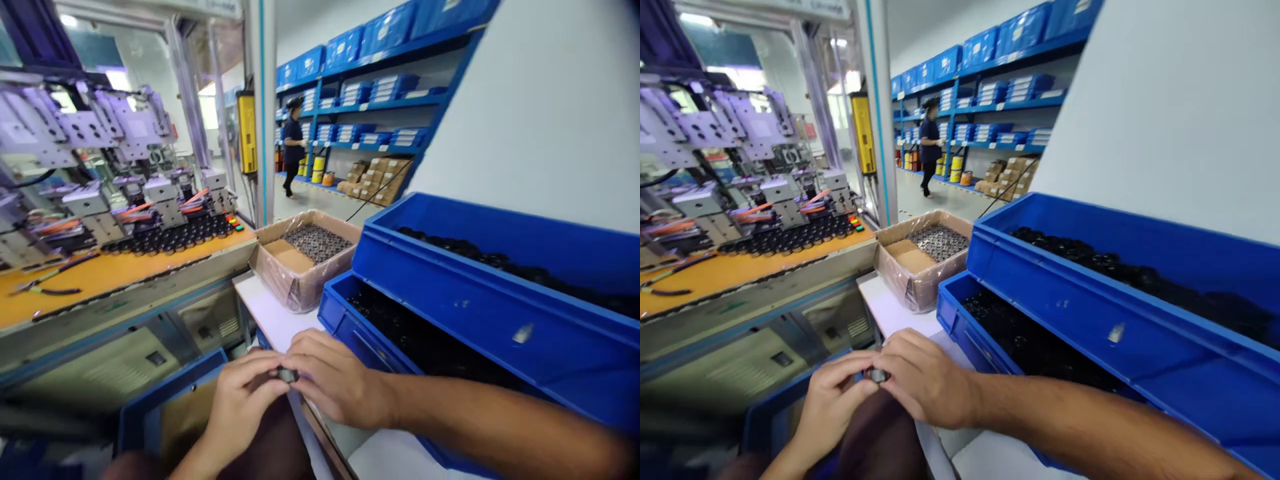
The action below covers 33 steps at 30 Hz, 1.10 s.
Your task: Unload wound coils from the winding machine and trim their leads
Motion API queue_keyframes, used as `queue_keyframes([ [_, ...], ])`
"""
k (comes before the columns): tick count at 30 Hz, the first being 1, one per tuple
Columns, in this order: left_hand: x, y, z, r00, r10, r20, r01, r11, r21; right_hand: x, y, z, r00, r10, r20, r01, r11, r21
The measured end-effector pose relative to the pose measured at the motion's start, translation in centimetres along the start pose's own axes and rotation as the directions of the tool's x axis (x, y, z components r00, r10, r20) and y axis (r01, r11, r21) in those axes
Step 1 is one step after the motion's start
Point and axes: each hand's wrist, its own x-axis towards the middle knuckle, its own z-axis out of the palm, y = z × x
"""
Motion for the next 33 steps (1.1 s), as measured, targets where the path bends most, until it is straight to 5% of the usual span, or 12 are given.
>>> queue_keyframes([
  [7, -1.3, -1.2, 0.7, 0.949, -0.316, 0.001, 0.303, 0.908, -0.288, 0.0, 0.4, -0.4, 0.993, 0.110, -0.033, -0.109, 0.993, 0.034],
  [10, -1.2, -1.5, 0.8, 0.965, -0.257, 0.046, 0.258, 0.913, -0.314, 0.1, 0.5, -0.5, 0.989, 0.141, -0.049, -0.137, 0.987, 0.080],
  [16, -0.2, -1.4, 0.7, 0.999, 0.034, 0.013, -0.033, 0.998, -0.053, -0.2, 0.5, -0.5, 0.983, 0.179, -0.032, -0.175, 0.978, 0.110],
  [22, -0.7, -1.2, 0.0, 0.998, 0.055, -0.005, -0.054, 0.993, 0.104, -0.1, 0.1, -0.5, 0.988, 0.153, 0.019, -0.154, 0.985, 0.079],
  [26, 2.6, -1.7, -5.5, 0.987, 0.062, -0.147, 0.018, 0.871, 0.490, -0.8, -0.4, -0.1, 0.972, 0.216, 0.098, -0.213, 0.976, -0.039],
  [28, 5.7, -1.8, -10.8, 0.947, 0.000, -0.320, 0.262, 0.576, 0.774, -1.5, 0.0, 0.1, 0.979, 0.161, 0.124, -0.152, 0.985, -0.080],
  [31, 9.9, -2.1, -19.1, 0.887, -0.060, -0.458, 0.444, 0.389, 0.807, -2.0, 0.5, 0.5, 0.989, 0.043, 0.144, -0.025, 0.992, -0.128],
  [33, 12.1, -2.9, -22.9, 0.861, -0.144, -0.488, 0.507, 0.322, 0.800, -1.9, 0.4, 0.8, 0.990, 0.005, 0.141, 0.017, 0.988, -0.155],
])
